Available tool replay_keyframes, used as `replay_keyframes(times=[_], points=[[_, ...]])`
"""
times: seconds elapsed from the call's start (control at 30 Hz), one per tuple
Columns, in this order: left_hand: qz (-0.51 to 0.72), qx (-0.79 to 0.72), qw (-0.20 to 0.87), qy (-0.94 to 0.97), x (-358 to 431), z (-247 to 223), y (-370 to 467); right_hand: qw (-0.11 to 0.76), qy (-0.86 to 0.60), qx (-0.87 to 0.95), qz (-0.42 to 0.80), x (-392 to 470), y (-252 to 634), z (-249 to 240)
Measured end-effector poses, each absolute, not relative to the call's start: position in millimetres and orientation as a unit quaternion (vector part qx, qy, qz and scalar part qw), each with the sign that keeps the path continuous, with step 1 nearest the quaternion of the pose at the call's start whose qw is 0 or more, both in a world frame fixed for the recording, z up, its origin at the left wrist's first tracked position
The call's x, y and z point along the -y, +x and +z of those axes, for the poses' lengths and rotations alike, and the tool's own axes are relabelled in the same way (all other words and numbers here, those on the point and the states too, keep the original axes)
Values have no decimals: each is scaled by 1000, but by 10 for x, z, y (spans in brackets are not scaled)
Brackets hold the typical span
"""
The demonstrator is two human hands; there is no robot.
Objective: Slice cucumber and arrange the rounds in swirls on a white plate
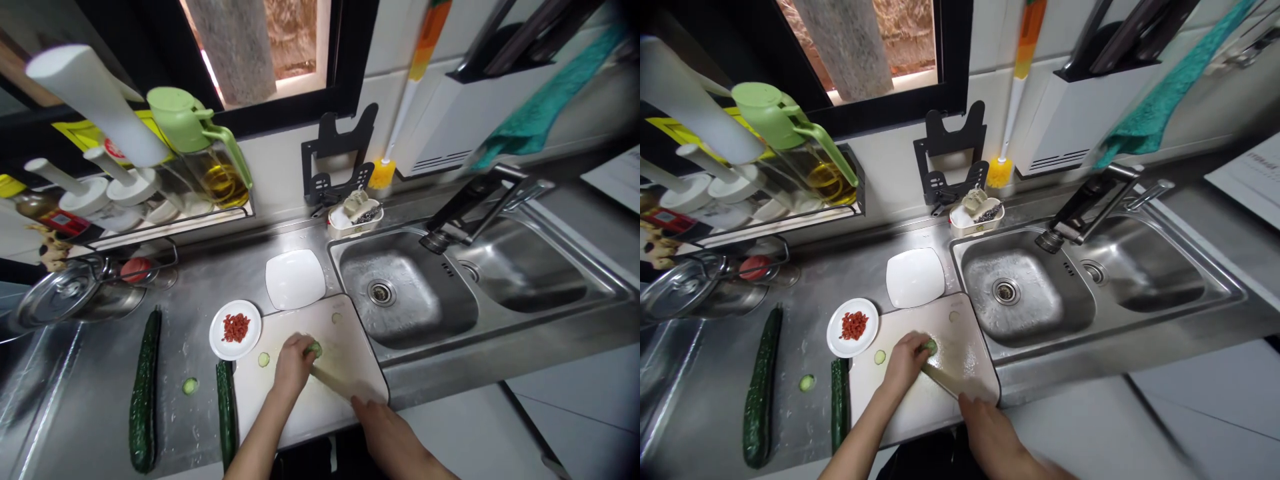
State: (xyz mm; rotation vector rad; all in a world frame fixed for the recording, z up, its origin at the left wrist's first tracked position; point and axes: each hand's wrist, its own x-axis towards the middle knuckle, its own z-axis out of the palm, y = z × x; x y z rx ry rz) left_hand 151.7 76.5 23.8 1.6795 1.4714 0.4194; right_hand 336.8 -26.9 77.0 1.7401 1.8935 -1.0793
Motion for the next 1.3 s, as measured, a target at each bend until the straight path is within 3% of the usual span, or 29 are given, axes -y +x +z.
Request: replay_keyframes(times=[1.3], points=[[170,-728,393,536,-423,132,1201,190,607,-681,-364,99,3145,894]])
